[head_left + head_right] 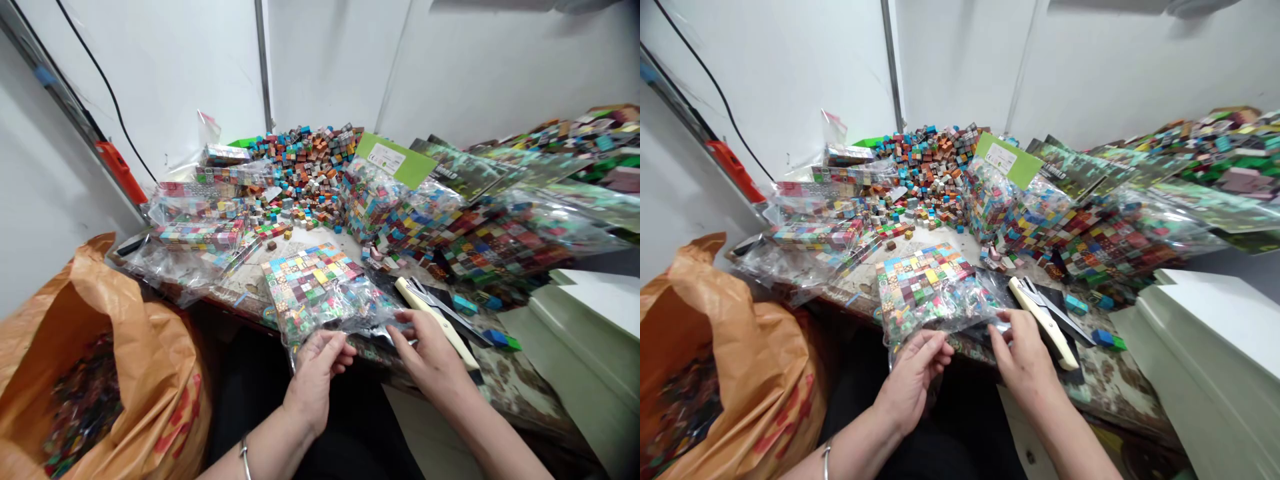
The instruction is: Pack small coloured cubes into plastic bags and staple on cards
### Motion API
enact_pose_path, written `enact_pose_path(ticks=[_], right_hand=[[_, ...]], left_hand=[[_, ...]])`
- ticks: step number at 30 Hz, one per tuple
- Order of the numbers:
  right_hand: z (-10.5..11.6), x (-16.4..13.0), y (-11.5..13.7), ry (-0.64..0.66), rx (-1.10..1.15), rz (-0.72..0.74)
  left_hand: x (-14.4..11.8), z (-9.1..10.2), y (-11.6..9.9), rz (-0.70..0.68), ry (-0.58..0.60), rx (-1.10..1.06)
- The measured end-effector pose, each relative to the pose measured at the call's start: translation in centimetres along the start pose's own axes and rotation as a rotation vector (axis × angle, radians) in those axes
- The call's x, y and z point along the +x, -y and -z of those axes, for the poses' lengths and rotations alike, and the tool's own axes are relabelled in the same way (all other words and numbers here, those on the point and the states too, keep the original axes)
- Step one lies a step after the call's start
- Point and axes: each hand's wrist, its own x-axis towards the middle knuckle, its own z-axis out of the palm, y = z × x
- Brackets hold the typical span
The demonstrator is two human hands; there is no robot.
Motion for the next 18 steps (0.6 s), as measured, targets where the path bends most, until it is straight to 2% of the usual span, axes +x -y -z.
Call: enact_pose_path(ticks=[3,6,8,12,18], right_hand=[[0.3,0.2,-0.1,-0.064,-0.106,0.197],[-0.8,-0.1,0.7,-0.118,-0.181,0.442],[-1.8,0.0,1.2,-0.156,-0.3,0.532],[-3.5,1.4,1.2,-0.086,-0.509,0.517],[-5.7,3.5,0.7,0.007,-0.575,0.437]], left_hand=[[0.1,0.1,-0.6,-0.025,0.004,-0.001],[0.1,0.2,-0.7,-0.016,0.016,-0.007],[0.1,0.3,-0.6,-0.01,0.026,0.0],[-0.1,0.3,-0.5,0.005,0.035,0.041],[0.6,0.1,1.0,0.008,-0.011,0.06]])
